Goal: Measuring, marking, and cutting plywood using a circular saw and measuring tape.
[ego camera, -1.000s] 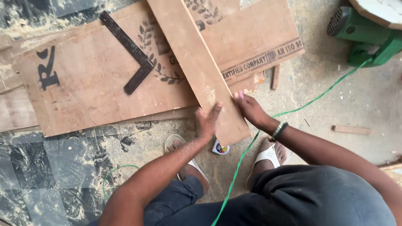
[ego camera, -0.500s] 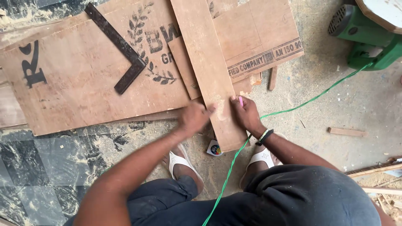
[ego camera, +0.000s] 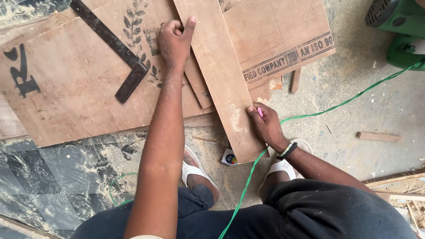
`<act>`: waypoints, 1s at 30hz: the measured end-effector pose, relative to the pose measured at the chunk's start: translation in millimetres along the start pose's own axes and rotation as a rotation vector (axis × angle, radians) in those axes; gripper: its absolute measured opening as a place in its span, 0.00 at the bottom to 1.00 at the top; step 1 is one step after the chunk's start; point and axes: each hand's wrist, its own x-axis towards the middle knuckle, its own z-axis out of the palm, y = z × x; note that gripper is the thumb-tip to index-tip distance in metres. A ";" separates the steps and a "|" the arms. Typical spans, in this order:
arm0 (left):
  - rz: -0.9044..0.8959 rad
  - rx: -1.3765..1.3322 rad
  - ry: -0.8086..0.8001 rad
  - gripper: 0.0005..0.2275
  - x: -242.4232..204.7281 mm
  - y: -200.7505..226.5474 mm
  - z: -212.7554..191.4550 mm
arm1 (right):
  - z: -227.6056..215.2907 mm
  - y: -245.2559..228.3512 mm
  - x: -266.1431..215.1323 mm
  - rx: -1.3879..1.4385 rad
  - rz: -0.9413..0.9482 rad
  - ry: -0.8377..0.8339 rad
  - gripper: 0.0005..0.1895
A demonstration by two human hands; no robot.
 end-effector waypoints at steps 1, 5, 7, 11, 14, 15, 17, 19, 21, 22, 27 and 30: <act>0.142 0.195 0.063 0.28 1.9 -7.6 2.6 | -2.5 -3.6 0.8 -0.059 -0.004 -0.008 0.20; 0.157 0.164 0.114 0.30 -7.8 -14.9 12.7 | -12.5 -14.4 6.6 -0.115 0.013 0.000 0.18; 0.068 -0.020 0.089 0.27 -18.7 0.3 4.0 | -14.8 -11.9 5.8 -0.175 -0.034 0.011 0.18; 0.058 -0.003 0.081 0.26 -13.7 -20.2 13.3 | -16.7 -13.8 8.9 -0.197 -0.023 -0.014 0.20; 0.104 -0.170 0.118 0.25 -16.7 -23.6 13.0 | -21.0 -16.8 11.2 -0.223 -0.098 -0.020 0.20; 0.145 -0.111 0.114 0.24 -18.3 -23.0 11.5 | -21.6 -16.6 11.6 -0.240 -0.090 -0.025 0.21; 0.183 -0.051 0.107 0.24 -21.7 -19.6 8.5 | -22.7 -15.7 11.8 -0.255 -0.081 -0.033 0.21; 0.170 -0.058 0.101 0.23 -22.4 -13.0 5.0 | -23.9 -14.8 14.8 -0.278 -0.108 -0.035 0.21; 0.167 -0.083 0.099 0.23 -22.9 -15.2 4.8 | -24.3 -17.8 14.5 -0.265 -0.096 -0.047 0.21; 0.165 -0.112 0.095 0.23 -23.1 -15.9 5.6 | -24.9 -19.1 14.1 -0.254 -0.084 -0.055 0.21; 0.168 -0.073 0.095 0.23 -22.8 -16.5 5.4 | -23.4 -18.1 13.3 -0.250 -0.128 -0.030 0.21; 0.170 -0.049 0.101 0.24 -22.6 -15.9 5.5 | -22.0 -18.4 12.8 -0.240 -0.105 -0.030 0.21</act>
